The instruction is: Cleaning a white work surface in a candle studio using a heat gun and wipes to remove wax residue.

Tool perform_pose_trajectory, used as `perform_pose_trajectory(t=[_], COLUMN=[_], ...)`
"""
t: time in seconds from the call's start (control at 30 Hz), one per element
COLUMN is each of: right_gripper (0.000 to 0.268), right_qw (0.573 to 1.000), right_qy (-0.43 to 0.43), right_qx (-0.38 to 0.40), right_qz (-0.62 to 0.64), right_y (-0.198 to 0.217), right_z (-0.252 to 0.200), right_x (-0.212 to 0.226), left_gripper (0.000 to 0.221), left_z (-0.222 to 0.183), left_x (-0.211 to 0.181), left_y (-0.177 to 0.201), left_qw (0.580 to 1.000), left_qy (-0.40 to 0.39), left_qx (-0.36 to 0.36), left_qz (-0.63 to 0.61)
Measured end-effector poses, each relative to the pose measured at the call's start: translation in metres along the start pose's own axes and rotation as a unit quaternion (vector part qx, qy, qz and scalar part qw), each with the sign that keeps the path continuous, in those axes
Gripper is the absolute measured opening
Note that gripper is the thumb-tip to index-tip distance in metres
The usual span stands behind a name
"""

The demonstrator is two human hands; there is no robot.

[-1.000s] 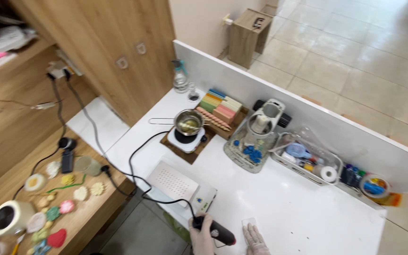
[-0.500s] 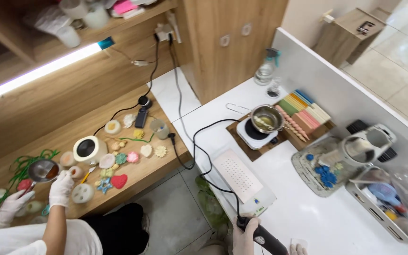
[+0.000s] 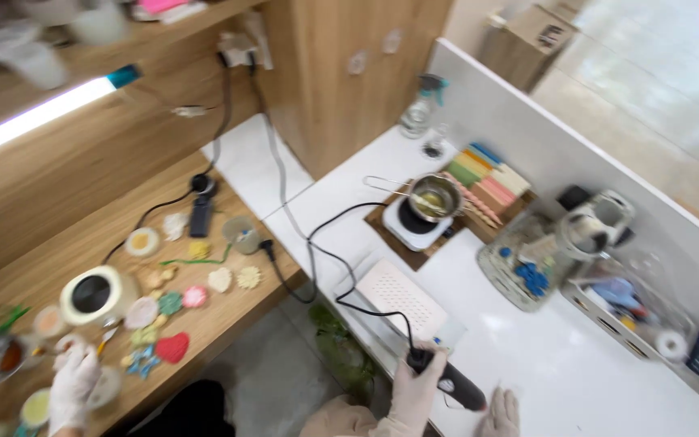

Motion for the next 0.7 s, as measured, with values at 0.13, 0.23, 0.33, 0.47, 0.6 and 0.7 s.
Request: perform_pose_trajectory(t=[0.13,0.23,0.33,0.47,0.6,0.7], right_gripper=[0.058,0.058,0.057,0.053,0.046,0.045], right_qw=[0.975,0.979,0.979,0.987,0.985,0.973], right_qy=[0.046,0.017,0.009,-0.056,-0.159,-0.149], right_qx=[0.024,0.026,0.025,0.01,-0.031,-0.052], right_qz=[-0.214,-0.203,-0.202,-0.151,0.064,0.17], right_y=[0.022,0.021,0.025,0.037,0.046,0.055], right_z=[0.041,0.04,0.037,0.048,0.073,0.096], right_x=[0.075,0.086,0.1,0.144,0.15,0.155], left_gripper=[0.013,0.011,0.01,0.009,0.009,0.009], left_z=[-0.023,0.0,0.006,0.007,0.012,0.012], left_x=[-0.036,-0.027,-0.028,-0.044,-0.054,-0.059], left_y=[-0.076,-0.062,-0.058,-0.064,-0.064,-0.067], left_qw=[0.986,0.987,0.979,0.977,0.976,0.978], left_qy=[0.043,0.005,-0.044,-0.048,-0.078,-0.095], left_qx=[-0.054,-0.035,-0.024,-0.016,-0.027,-0.022], left_qz=[0.15,0.159,0.196,0.205,0.2,0.184])
Point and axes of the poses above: each hand's wrist, its own z-axis towards the middle knuckle, its own y-axis out of the back of the hand, x = y × z, the point moved 2 cm from there along z, towards the middle knuckle, and after that the axes turned 13 degrees about y, right-handed, at the moved point
